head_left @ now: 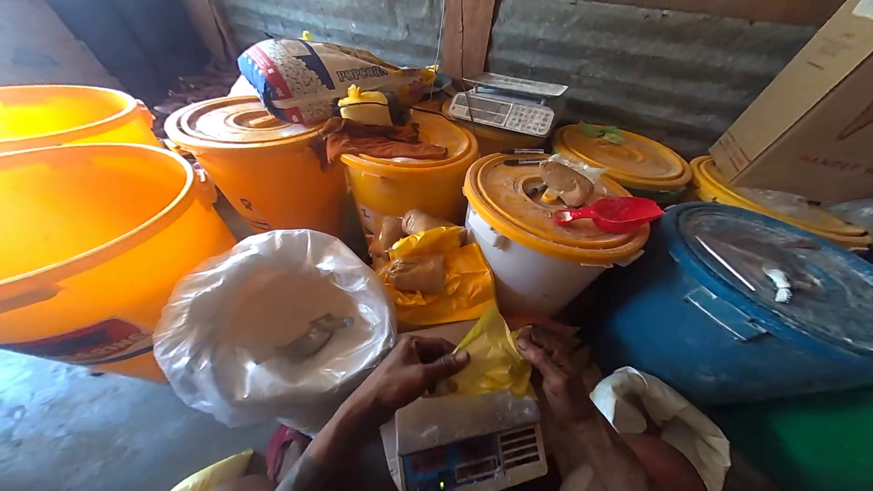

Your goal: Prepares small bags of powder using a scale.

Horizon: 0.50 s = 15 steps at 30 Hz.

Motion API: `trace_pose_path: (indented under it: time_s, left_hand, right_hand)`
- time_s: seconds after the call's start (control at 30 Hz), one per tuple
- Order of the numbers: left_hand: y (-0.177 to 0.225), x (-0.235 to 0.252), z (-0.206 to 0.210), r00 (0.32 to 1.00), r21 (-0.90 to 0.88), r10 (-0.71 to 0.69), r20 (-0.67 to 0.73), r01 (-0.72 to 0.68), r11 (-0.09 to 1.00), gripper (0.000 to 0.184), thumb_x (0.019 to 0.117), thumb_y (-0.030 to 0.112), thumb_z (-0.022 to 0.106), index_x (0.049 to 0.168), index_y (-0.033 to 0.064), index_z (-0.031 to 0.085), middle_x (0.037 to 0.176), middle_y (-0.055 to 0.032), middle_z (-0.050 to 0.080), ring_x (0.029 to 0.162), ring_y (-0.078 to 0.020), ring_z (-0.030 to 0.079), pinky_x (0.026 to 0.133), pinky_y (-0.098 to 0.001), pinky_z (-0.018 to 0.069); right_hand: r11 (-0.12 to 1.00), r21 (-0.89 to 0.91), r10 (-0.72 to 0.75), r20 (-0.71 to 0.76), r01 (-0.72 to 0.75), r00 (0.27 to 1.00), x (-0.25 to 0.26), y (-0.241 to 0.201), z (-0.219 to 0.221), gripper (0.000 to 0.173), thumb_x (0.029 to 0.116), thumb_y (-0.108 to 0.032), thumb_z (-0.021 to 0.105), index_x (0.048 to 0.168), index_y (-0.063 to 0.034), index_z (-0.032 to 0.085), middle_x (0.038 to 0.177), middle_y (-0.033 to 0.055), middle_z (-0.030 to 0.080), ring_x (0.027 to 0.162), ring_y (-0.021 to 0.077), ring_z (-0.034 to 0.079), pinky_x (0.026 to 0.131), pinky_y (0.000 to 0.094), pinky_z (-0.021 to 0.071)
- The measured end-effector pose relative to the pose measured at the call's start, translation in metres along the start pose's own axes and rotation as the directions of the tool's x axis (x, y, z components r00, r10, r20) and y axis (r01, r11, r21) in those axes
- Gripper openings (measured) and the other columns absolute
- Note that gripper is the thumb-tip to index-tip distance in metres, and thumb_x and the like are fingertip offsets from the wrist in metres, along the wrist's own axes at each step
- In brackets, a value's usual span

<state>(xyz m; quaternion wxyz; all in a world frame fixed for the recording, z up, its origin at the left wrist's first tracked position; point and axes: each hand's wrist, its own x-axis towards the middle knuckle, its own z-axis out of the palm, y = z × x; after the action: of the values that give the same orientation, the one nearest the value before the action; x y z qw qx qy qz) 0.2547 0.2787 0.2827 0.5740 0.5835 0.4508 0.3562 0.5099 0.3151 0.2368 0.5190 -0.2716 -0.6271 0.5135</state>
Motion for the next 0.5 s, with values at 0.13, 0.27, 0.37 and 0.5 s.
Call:
trace_pose_path:
  time_s: [0.13,0.27,0.37,0.5]
  left_hand:
    - [-0.007,0.000,-0.001,0.999,0.123,0.009,0.039,-0.014,0.992,0.019,0.1015,0.023,0.064,0.094,0.0095,0.074,0.078,0.0062,0.068,0.072,-0.0014,0.063,0.069,-0.0212,0.0533]
    - [-0.007,-0.001,-0.002,0.998,0.256,0.056,0.015,-0.058,0.965,0.022,0.1045,0.024,0.058,0.095,0.0086,0.070,0.076,0.0057,0.062,0.068,-0.0007,0.057,0.065,-0.0205,0.0480]
    - [-0.012,-0.002,-0.004,0.998,0.245,0.052,-0.046,-0.039,0.969,0.017,0.0975,0.019,0.068,0.109,0.0065,0.070,0.082,0.0025,0.068,0.071,-0.0042,0.064,0.069,-0.0227,0.0549]
    - [-0.012,-0.002,-0.007,0.998,0.272,0.023,-0.064,-0.005,0.962,0.020,0.1026,0.023,0.061,0.101,0.0057,0.071,0.080,0.0030,0.066,0.071,-0.0030,0.061,0.069,-0.0224,0.0521]
  right_hand:
    - [1.000,-0.023,-0.002,-0.022,0.002,1.000,0.000,-0.001,0.001,0.026,0.1028,-0.015,0.048,0.082,-0.0182,0.063,0.074,-0.0115,0.056,0.071,-0.0024,0.056,0.069,0.0166,0.0494]
    - [0.998,-0.064,0.006,-0.051,-0.009,0.999,0.002,-0.002,0.002,0.026,0.1032,-0.016,0.050,0.080,-0.0170,0.062,0.071,-0.0103,0.055,0.067,-0.0017,0.055,0.066,0.0164,0.0486]
    - [0.997,-0.046,0.052,-0.090,-0.056,0.995,0.004,0.000,0.004,0.026,0.1028,-0.017,0.050,0.079,-0.0161,0.061,0.072,-0.0067,0.056,0.067,0.0024,0.056,0.065,0.0198,0.0509]
    - [0.996,-0.073,0.037,-0.128,-0.047,0.991,0.006,0.000,0.007,0.025,0.1014,-0.016,0.050,0.079,-0.0173,0.063,0.074,-0.0084,0.059,0.069,0.0015,0.058,0.067,0.0199,0.0520]
